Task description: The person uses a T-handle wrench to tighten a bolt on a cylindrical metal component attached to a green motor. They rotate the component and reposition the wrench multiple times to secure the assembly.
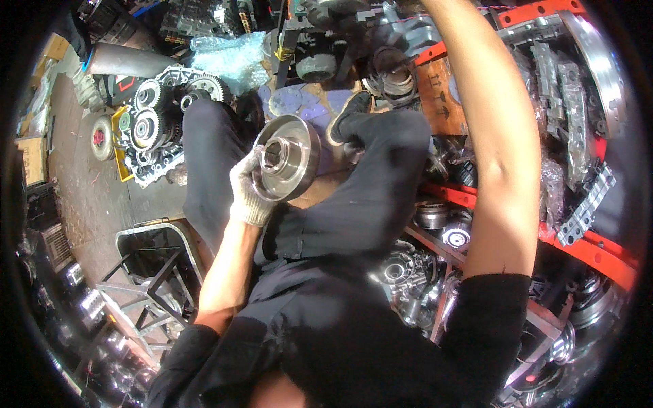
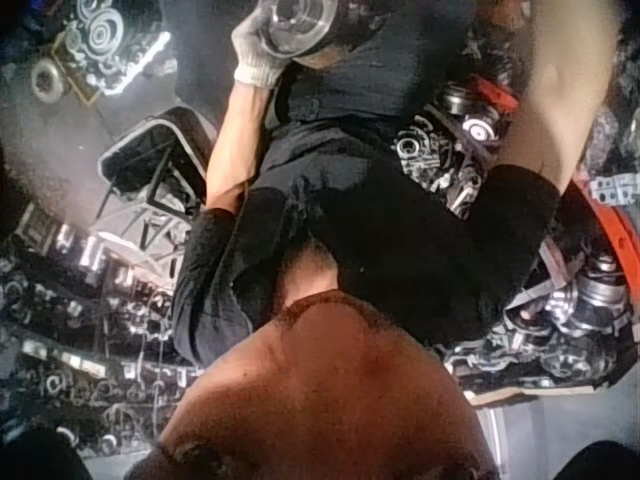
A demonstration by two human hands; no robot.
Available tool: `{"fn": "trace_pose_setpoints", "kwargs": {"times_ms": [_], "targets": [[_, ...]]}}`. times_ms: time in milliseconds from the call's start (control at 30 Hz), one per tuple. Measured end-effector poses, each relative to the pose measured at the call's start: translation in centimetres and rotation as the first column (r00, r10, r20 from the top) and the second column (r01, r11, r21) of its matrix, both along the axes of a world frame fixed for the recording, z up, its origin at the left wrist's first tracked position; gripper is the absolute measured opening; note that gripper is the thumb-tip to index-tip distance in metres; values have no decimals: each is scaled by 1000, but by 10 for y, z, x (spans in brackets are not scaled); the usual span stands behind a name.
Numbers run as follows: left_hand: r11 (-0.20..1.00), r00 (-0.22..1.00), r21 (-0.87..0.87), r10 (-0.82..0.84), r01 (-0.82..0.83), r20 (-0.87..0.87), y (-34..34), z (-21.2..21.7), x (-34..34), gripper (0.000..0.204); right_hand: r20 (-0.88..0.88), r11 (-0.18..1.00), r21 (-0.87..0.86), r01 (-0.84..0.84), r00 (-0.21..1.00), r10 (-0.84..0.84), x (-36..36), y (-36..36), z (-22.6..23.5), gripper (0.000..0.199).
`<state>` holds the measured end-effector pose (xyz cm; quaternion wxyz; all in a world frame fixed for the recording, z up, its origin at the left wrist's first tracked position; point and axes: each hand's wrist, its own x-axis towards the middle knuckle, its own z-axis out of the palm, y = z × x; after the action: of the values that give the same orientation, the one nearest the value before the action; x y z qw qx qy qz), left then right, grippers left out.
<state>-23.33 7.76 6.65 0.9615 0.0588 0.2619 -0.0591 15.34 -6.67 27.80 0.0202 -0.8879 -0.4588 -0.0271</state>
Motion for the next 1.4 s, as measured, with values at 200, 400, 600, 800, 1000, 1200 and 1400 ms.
{"fn": "trace_pose_setpoints", "kwargs": {"times_ms": [200, 400, 600, 800, 1000, 1200, 1400], "targets": [[1000, 1000, -4, -7, 7, -1, 0, 0, 0, 40, -280, 884, -369, 286, 873, -400, -34, -18, 49, 33], [1000, 999, -4, -2, 2, -42, 1, 1, 1, 40, 93, 951, -100, 292, 955, -283, 25, -34, 5, 36], [1000, 999, -20, -18, 18, -39, 1, 1, 3, 38, 17, 960, 55, 276, 961, -277, 75, 7, -31, 44], [1000, 997, -12, -7, 6, -77, -2, -1, 5, 38, -194, 997, 14, -81, 978, 82, 12, 42, 11, 46], [999, 996, 29, -9, 12, -88, -3, -3, 3, 36, -164, 969, -248, 1, 985, -43, -56, 33, 39, 44], [1000, 993, -17, -25, 23, -112, -3, -2, 3, 33, -129, 975, -217, -37, 992, 9, -63, -6, 43, 41], [1000, 993, -9, -21, 20, -119, -4, 4, 5, 32, -23, 886, -383, 260, 956, -291, -45, -26, 45, 48]]}}
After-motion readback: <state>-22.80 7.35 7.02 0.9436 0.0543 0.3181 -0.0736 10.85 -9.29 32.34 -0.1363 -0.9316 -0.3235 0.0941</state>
